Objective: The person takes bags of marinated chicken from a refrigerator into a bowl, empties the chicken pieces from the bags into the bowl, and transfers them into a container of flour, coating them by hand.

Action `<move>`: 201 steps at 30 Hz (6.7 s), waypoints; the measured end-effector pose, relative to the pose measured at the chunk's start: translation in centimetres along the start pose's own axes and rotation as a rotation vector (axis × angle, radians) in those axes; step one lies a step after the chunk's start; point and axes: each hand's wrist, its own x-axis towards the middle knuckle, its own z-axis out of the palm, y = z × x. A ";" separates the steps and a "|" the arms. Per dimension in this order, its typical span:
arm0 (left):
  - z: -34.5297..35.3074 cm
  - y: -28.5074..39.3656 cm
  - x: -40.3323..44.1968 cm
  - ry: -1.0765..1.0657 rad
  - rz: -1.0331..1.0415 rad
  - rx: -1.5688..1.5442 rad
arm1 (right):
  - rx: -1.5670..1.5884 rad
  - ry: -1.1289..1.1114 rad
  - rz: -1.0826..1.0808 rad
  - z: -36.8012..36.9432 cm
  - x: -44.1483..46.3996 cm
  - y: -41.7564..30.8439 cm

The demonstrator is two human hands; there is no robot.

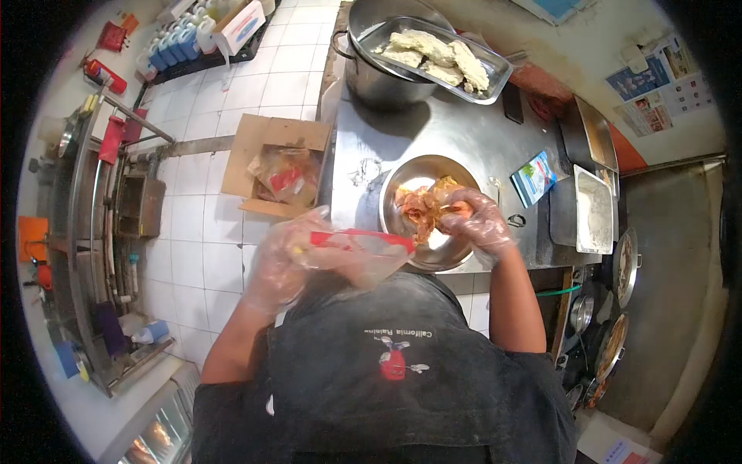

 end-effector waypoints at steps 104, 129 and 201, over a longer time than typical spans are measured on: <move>3.3 -11.5 1.8 -0.302 -0.402 0.011 | -0.783 -0.061 -0.059 3.1 1.7 -2.8; 2.9 -7.1 3.4 -0.441 -0.142 0.455 | -0.823 -0.136 0.213 4.9 4.0 -0.2; 1.7 -14.1 0.8 -0.357 -0.299 0.225 | 0.325 0.017 -0.080 2.7 -2.4 -7.1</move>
